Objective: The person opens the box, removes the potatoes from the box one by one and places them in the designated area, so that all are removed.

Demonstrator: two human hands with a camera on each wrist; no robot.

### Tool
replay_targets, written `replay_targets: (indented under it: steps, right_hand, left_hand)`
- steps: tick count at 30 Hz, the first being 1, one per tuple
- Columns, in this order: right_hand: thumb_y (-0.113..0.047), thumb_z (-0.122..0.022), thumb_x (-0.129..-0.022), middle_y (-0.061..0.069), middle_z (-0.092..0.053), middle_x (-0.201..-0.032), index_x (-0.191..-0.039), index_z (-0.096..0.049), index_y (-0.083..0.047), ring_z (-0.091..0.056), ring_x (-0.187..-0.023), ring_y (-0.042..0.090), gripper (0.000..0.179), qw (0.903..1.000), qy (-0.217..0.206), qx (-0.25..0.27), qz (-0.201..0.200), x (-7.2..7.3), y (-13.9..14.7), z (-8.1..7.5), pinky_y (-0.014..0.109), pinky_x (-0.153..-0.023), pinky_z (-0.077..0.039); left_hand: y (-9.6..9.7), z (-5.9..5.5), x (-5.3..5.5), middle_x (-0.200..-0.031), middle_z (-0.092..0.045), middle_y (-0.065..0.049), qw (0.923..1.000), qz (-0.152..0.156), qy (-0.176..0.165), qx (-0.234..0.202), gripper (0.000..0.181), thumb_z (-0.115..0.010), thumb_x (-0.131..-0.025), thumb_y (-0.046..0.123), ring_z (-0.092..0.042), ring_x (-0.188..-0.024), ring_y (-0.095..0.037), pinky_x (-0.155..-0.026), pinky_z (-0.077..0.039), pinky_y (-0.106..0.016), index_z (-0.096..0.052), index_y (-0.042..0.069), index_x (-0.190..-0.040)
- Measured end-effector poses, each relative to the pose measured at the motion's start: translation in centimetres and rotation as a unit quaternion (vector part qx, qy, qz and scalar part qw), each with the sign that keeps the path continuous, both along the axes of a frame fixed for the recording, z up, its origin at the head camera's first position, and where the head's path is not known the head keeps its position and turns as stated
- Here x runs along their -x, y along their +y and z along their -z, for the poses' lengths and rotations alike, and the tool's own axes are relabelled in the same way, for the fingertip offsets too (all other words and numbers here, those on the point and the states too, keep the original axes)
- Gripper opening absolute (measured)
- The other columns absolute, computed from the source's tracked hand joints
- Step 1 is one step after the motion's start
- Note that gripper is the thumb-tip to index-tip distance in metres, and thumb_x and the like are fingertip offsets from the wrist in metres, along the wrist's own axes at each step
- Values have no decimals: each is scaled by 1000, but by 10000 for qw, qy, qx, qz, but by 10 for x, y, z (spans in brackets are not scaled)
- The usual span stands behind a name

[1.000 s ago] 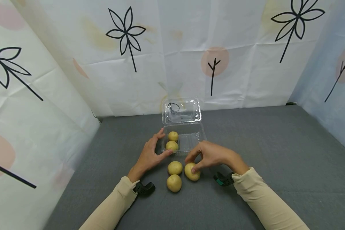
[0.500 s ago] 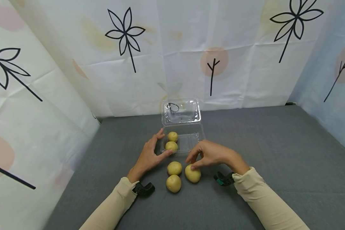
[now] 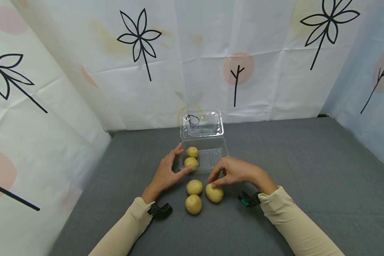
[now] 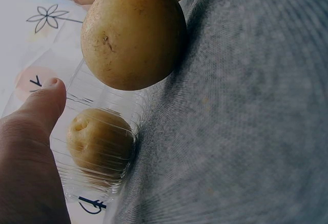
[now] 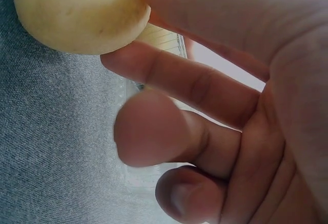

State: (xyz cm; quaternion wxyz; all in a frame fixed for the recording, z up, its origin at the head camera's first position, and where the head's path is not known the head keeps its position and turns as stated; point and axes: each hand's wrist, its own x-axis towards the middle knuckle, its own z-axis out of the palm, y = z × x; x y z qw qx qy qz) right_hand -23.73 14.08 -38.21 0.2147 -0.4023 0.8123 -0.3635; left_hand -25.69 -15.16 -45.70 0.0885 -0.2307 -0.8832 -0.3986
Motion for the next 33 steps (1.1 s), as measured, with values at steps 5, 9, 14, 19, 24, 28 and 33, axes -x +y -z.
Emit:
replay_targets:
  steps: [5, 9, 14, 19, 24, 28, 33]
  right_hand:
    - [-20, -76, -93, -1, -80, -102, -105, -82, -17, -52, -44, 6, 14, 10000, 11, -23, -21, -1, 0, -1, 28, -48, -52]
    - [-19, -76, -93, 1, -80, -104, -107, -81, -16, -53, -46, 4, 15, 10000, 40, -47, -24, -1, -1, -2, 26, -50, -52]
    - [-22, -76, -93, 1, -79, -106, -108, -81, -16, -56, -50, 3, 17, 9999, 99, -105, -32, -1, -1, -1, 26, -51, -52]
    - [-22, -76, -93, 1, -79, -106, -109, -81, -17, -55, -49, 3, 17, 9999, 45, -139, -22, -1, -1, -1, 26, -51, -53]
    - [-22, -76, -93, 2, -79, -107, -111, -80, -15, -58, -53, 4, 19, 9998, 66, -170, -15, -1, -1, -1, 26, -52, -53]
    - [-22, -76, -94, 4, -79, -109, -114, -79, -11, -59, -55, 4, 24, 9999, 85, -143, -41, -1, 0, -1, 25, -52, -52]
    - [-22, -76, -93, 6, -78, -113, -118, -77, -8, -55, -50, 3, 28, 9999, 25, -169, -28, -1, 0, -1, 26, -51, -52]
  left_hand:
    - [0, 1, 1, -152, -53, -6, 10000, -7, 18, -13, 90, -74, -90, 45, -37, -150, -35, -118, -22, -70, -28, 20, -163]
    - [0, 1, 1, -153, -52, -5, 10000, -21, 12, 8, 90, -74, -90, 46, -37, -150, -34, -118, -22, -70, -27, 21, -163]
    - [0, 1, 0, -153, -52, -5, 10000, -35, 8, 35, 90, -73, -90, 48, -38, -150, -34, -118, -22, -70, -26, 22, -163]
    - [0, 1, 0, -153, -52, -5, 10000, -30, 8, 36, 90, -73, -90, 47, -37, -150, -34, -118, -23, -69, -27, 22, -163]
    - [0, 1, 0, -154, -51, -6, 10000, -17, 26, 22, 89, -74, -90, 48, -37, -150, -34, -118, -23, -69, -28, 22, -163]
    - [0, 1, 0, -153, -53, -6, 10000, -12, 45, 15, 90, -74, -90, 47, -38, -149, -34, -118, -24, -68, -27, 22, -163]
    - [0, 2, 1, -153, -53, -5, 10000, -28, 5, 40, 90, -74, -90, 47, -38, -150, -33, -119, -23, -67, -26, 24, -163]
